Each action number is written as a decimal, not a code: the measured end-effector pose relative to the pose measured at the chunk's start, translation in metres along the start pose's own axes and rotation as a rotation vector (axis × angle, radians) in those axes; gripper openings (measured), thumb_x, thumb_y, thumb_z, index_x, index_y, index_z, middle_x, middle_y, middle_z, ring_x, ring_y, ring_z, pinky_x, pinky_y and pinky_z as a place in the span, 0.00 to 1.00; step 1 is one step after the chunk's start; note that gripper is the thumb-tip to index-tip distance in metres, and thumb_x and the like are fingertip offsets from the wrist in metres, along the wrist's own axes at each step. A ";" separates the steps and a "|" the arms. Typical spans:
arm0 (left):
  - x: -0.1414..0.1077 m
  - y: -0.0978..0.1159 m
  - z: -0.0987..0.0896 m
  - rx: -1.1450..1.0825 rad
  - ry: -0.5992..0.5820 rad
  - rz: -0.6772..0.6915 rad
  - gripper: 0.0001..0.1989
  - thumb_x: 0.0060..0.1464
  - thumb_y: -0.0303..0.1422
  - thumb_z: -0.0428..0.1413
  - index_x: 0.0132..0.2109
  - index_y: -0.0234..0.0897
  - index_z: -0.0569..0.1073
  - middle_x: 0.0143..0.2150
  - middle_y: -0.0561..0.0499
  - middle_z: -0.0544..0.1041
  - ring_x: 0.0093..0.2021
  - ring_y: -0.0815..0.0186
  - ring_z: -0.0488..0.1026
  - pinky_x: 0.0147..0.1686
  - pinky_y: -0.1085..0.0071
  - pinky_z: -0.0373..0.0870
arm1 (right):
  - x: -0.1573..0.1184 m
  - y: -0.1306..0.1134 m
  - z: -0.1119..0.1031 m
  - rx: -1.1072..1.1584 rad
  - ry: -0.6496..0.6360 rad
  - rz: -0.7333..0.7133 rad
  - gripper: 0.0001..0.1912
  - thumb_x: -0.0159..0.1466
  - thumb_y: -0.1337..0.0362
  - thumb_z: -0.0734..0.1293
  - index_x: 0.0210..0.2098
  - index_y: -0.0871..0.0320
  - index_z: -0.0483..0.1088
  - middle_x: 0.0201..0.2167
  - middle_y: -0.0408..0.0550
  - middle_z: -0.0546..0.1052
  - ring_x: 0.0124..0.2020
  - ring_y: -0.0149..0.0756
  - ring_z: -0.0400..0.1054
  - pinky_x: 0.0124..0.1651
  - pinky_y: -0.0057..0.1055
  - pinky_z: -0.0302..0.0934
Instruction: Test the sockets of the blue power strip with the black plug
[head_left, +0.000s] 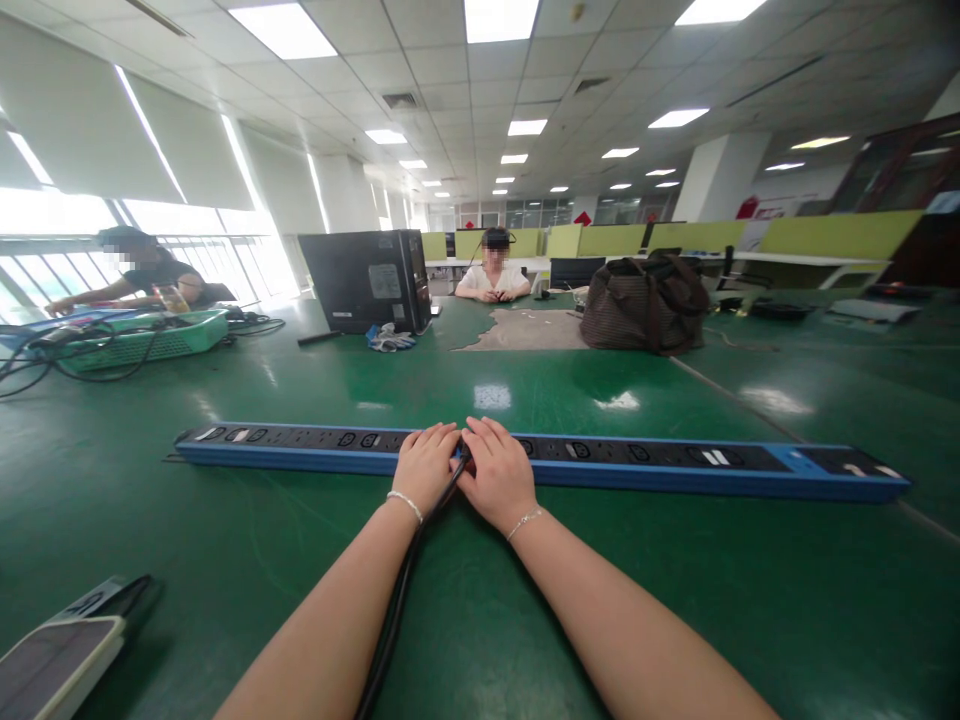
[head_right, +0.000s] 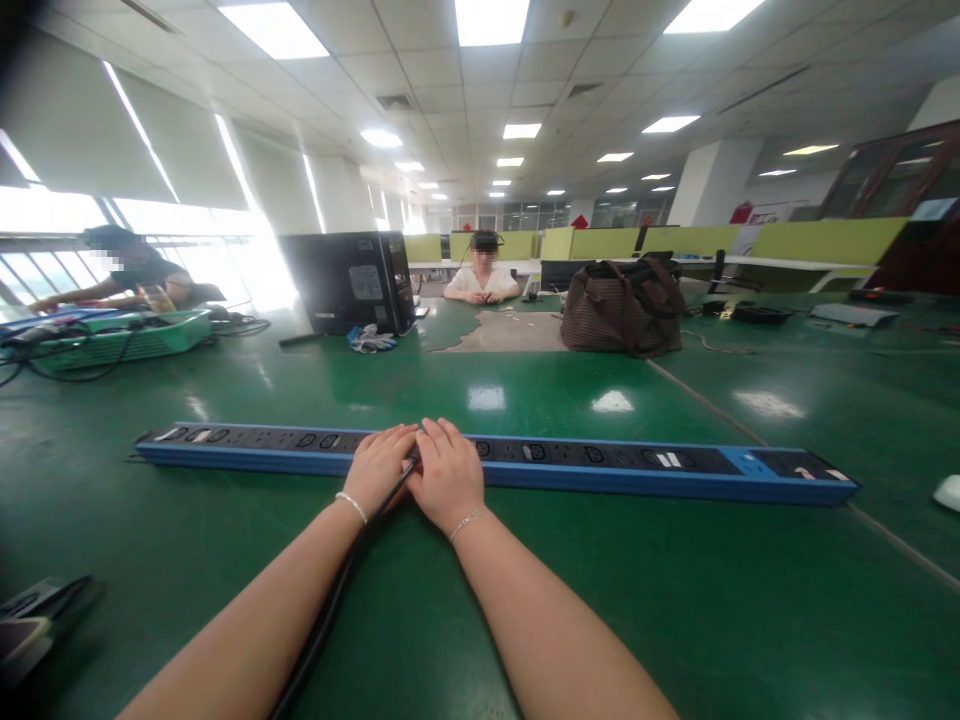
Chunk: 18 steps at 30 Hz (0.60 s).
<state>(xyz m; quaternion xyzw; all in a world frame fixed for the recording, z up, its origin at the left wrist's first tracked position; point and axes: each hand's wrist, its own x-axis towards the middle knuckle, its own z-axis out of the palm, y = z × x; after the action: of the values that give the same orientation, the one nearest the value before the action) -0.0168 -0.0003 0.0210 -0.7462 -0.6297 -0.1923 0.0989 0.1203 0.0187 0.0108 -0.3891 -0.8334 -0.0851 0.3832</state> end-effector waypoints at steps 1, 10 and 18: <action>0.000 0.000 0.000 0.000 0.001 -0.002 0.19 0.53 0.29 0.46 0.52 0.41 0.68 0.58 0.49 0.69 0.58 0.61 0.62 0.56 0.61 0.56 | 0.001 -0.001 -0.001 -0.005 -0.007 0.002 0.20 0.61 0.57 0.60 0.49 0.61 0.69 0.52 0.54 0.71 0.55 0.41 0.58 0.55 0.38 0.54; 0.000 0.002 -0.002 -0.009 -0.003 -0.002 0.19 0.53 0.33 0.48 0.52 0.41 0.68 0.58 0.48 0.69 0.58 0.60 0.62 0.56 0.60 0.56 | 0.003 -0.002 0.000 0.082 -0.045 0.076 0.17 0.60 0.63 0.61 0.47 0.59 0.69 0.49 0.51 0.72 0.49 0.36 0.65 0.52 0.31 0.57; 0.000 0.003 -0.005 -0.019 -0.027 -0.012 0.21 0.51 0.32 0.50 0.53 0.42 0.67 0.58 0.46 0.68 0.59 0.60 0.62 0.57 0.60 0.55 | 0.004 0.000 0.001 0.081 -0.108 0.123 0.23 0.59 0.64 0.60 0.54 0.56 0.64 0.52 0.49 0.71 0.50 0.37 0.65 0.52 0.34 0.58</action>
<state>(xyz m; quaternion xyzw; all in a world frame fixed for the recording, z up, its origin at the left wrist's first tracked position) -0.0145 -0.0025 0.0257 -0.7459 -0.6334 -0.1888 0.0819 0.1185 0.0214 0.0127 -0.4277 -0.8302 -0.0066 0.3574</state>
